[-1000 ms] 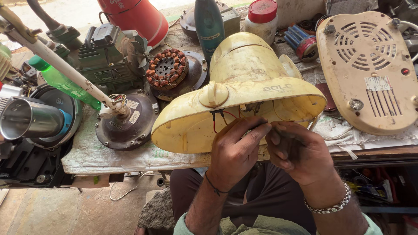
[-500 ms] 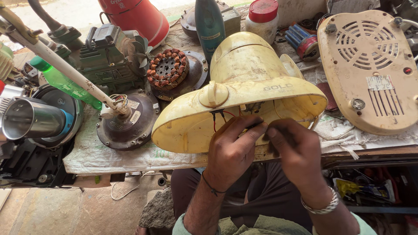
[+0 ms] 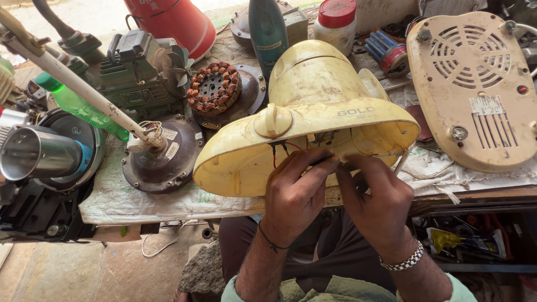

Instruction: The person repairs the internal wiring of a yellow ceiling fan housing. They strip wire ends, twist connections, and wrap them with electrical tape using pliers and a screwdriver. The person also uses a multimeter to test the connections.

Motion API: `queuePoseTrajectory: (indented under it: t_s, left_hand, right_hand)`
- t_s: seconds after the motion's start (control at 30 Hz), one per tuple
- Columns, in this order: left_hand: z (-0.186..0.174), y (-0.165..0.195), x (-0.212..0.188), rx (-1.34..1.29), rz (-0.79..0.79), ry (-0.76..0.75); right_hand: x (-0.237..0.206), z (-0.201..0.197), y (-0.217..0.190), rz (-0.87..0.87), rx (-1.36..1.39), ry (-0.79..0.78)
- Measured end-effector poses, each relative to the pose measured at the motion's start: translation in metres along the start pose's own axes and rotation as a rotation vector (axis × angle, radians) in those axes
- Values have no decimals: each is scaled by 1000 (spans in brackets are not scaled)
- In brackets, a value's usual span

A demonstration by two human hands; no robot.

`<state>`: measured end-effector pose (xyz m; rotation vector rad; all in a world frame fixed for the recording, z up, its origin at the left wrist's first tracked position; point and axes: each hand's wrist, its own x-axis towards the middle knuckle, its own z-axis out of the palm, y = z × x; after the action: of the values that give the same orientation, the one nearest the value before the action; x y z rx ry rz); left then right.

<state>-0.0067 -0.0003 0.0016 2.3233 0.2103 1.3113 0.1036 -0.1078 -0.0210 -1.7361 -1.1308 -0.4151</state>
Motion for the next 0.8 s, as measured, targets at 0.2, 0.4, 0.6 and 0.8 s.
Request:
queuePoseTrajectory:
  t_s: [0.2,0.4,0.6,0.8]
  left_hand:
    - [0,-1,-2,25,16,-26]
    - [0,0,-5,-4,5,-28]
    - [2,-2,-5,-8,-2,-4]
    - [2,-2,-6,15,-6,0]
  right_hand:
    - [-7,2,25,737,1033,-263]
    - [-3,4,35,775,1673,-365]
    - [-8,2,5,-20,69,41]
    - [-7,2,15,515,657,-186]
